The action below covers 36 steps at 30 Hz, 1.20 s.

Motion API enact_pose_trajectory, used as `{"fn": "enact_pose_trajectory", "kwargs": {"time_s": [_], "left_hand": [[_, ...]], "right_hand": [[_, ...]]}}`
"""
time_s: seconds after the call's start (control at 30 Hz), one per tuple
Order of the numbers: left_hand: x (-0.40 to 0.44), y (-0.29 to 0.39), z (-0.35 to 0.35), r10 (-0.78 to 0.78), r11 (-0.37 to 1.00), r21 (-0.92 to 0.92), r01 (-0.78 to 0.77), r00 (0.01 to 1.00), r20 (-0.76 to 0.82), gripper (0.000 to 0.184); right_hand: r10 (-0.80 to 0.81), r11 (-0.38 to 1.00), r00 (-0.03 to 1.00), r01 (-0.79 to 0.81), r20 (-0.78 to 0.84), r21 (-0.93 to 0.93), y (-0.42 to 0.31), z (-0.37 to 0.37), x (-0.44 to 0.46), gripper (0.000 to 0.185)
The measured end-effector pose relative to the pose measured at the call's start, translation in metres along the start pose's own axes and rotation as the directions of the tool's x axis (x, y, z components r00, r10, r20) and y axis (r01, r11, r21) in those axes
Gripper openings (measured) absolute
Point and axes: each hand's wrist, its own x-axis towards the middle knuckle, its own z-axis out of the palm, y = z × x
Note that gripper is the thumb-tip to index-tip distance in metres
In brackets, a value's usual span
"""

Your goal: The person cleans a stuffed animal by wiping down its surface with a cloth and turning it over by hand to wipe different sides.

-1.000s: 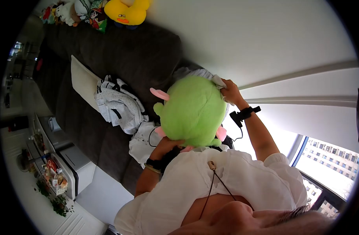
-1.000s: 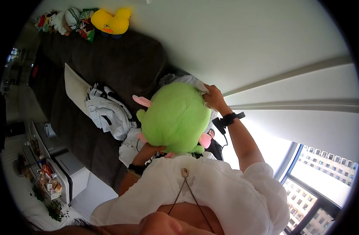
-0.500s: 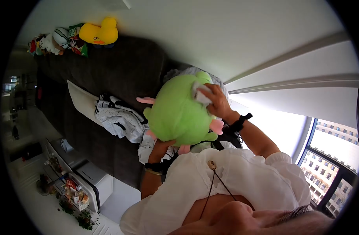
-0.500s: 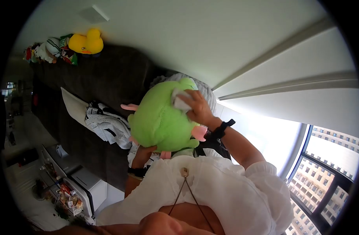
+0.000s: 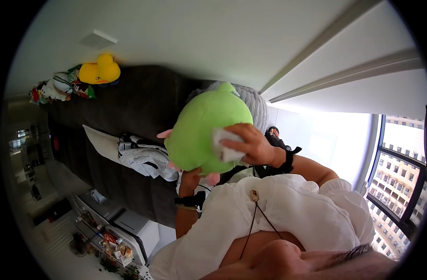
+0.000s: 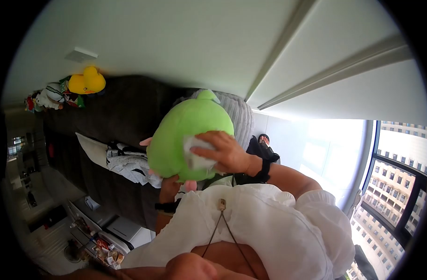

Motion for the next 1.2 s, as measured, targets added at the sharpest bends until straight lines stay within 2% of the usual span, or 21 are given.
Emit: {"fn": "enact_pose_trajectory", "kwargs": {"time_s": [0.03,0.1,0.2,0.23,0.33,0.37,0.4,0.5,0.6,0.7,0.77,0.83,0.9,0.97,1.03,1.1,1.17,1.2], "left_hand": [[0.002,0.001,-0.001,-0.002,0.994,-0.111,0.004,1.000,0.018,0.034],[0.001,0.003,-0.004,-0.011,0.992,-0.124,0.009,1.000,-0.019,0.035],[0.001,0.005,0.007,-0.016,0.990,-0.141,0.006,0.997,-0.069,0.035],[0.001,0.005,0.009,-0.016,0.989,-0.146,0.004,0.996,-0.083,0.035],[0.009,0.003,-0.001,0.018,0.988,-0.153,-0.011,0.999,0.044,0.038],[0.011,0.004,-0.002,0.035,0.978,-0.209,-0.019,0.997,0.075,0.041],[0.012,0.005,-0.003,0.055,0.964,-0.263,-0.026,0.993,0.103,0.043],[0.017,0.011,-0.023,0.083,0.922,-0.387,-0.011,0.982,0.171,0.051],[0.015,0.014,-0.029,0.112,0.907,-0.422,-0.008,0.968,0.224,0.054],[0.017,0.017,-0.027,0.097,0.910,-0.414,-0.003,0.974,0.206,0.055],[0.015,0.017,-0.028,0.075,0.903,-0.429,0.008,0.982,0.175,0.055],[0.017,0.013,-0.039,0.061,0.886,-0.463,0.018,0.986,0.154,0.055],[0.021,0.007,-0.056,0.071,0.868,-0.496,0.040,0.976,0.204,0.054],[0.020,0.007,-0.055,0.068,0.885,-0.465,0.030,0.979,0.192,0.054],[0.012,0.009,-0.034,0.062,0.931,-0.366,-0.016,0.992,0.114,0.053],[0.013,0.007,-0.039,0.072,0.915,-0.404,-0.006,0.987,0.146,0.053],[0.016,0.004,-0.048,0.067,0.906,-0.422,0.005,0.985,0.157,0.052],[0.016,0.005,-0.057,0.064,0.907,-0.422,0.004,0.987,0.147,0.052]], "right_hand": [[-0.098,0.995,0.992,0.099,0.076,-0.007,-0.001,0.010,-0.003,0.075],[-0.123,0.992,0.985,0.122,0.123,0.019,0.018,0.029,-0.015,0.073],[0.178,0.983,0.983,-0.180,-0.038,-0.037,0.060,0.047,-0.044,0.076],[0.332,0.943,0.942,-0.332,-0.050,0.006,0.068,0.045,-0.049,0.075],[0.622,0.783,0.764,-0.611,-0.169,0.117,0.116,0.067,-0.092,0.059],[0.759,0.651,0.651,-0.758,-0.026,0.043,0.143,0.078,-0.115,0.053],[0.863,0.501,0.494,-0.864,0.102,-0.055,0.161,0.082,-0.135,0.048],[0.936,0.319,0.328,-0.944,0.129,0.085,0.156,0.059,-0.149,0.038],[0.962,0.254,0.272,-0.904,0.003,0.343,0.126,0.017,-0.118,0.035],[0.785,0.601,0.597,-0.666,-0.167,0.443,0.089,-0.010,-0.071,0.041],[0.433,0.857,0.886,-0.347,-0.168,0.382,0.055,-0.025,-0.038,0.047],[0.111,0.964,0.993,-0.117,0.040,0.240,0.026,-0.035,-0.017,0.051],[0.171,0.974,0.957,-0.201,0.236,0.108,0.018,-0.017,-0.024,0.052],[0.387,0.897,0.893,-0.423,0.230,0.131,0.042,0.008,-0.051,0.043],[0.596,0.770,0.767,-0.630,0.239,0.102,0.076,0.026,-0.087,0.036],[0.718,0.679,0.616,-0.721,0.324,-0.135,0.097,0.028,-0.116,0.034],[0.776,0.629,0.578,-0.742,0.253,-0.234,0.110,0.025,-0.139,0.035],[0.813,0.582,0.558,-0.785,0.165,-0.211,0.110,0.018,-0.140,0.035]]}}
